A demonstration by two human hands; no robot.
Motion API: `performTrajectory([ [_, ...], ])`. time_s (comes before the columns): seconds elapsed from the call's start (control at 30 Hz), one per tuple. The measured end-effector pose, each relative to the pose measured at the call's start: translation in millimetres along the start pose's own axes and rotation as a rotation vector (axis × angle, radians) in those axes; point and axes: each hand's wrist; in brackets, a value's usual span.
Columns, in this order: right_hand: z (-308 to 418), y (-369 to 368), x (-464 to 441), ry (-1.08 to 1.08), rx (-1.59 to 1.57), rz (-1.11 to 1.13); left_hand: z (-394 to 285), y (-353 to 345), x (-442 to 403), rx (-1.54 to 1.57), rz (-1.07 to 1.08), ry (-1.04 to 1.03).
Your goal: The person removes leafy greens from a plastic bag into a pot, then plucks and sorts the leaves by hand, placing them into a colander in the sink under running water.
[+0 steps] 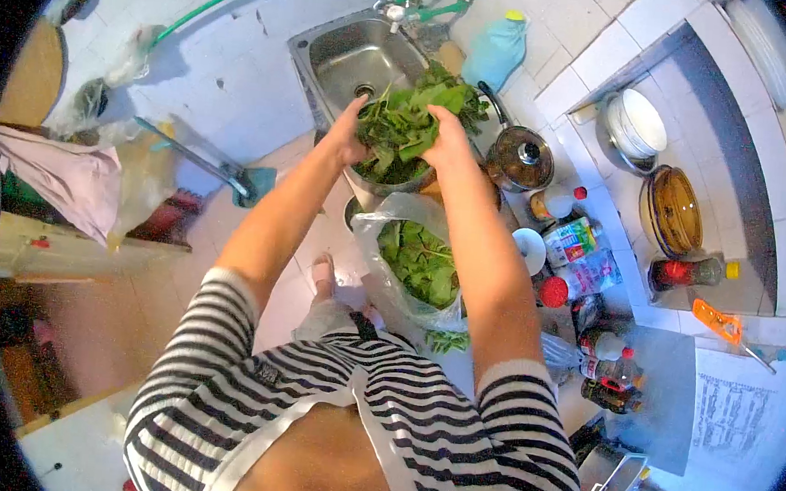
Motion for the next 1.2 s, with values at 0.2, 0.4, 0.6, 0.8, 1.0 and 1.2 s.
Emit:
performTrajectory([
  [0.2, -11.0, 13.6, -5.7, 0.124, 0.345, -0.409, 15.6, 42.8, -20.0, -0.195, -0.297, -0.087],
  [0.4, -21.5, 36.0, 165.1, 0.023, 0.438, 0.322, 68.4, 67.0, 97.1, -0.686, -0.294, -0.445],
  [0.6, -119.2, 95.5, 147.5, -0.139, 2.207, 0.009, 185.2, 54.2, 162.7, -1.297, -0.275, -0.851],
  [0.8, -157.2, 118.5, 131.2, -0.230, 2.525, 0.048, 176.8, 33.6, 142.3, -1.660, -0.422, -0.973],
  [1.0, -139.6, 146.7, 145.2, 0.064, 1.955, -0.023, 180.4, 40.6, 134.5, -1.605, -0.381, -0.921],
  [1.2, -65.0, 107.0, 180.6, 0.226, 1.831, -0.101, 171.0, 23.0, 164.2, -1.808, -0.243, -0.978],
])
Point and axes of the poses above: each hand's wrist, its own x-axis away from the middle knuckle, its own y-axis out of the back of the hand, z = x × y, and after that the axes turned 4 degrees about z, right-handed
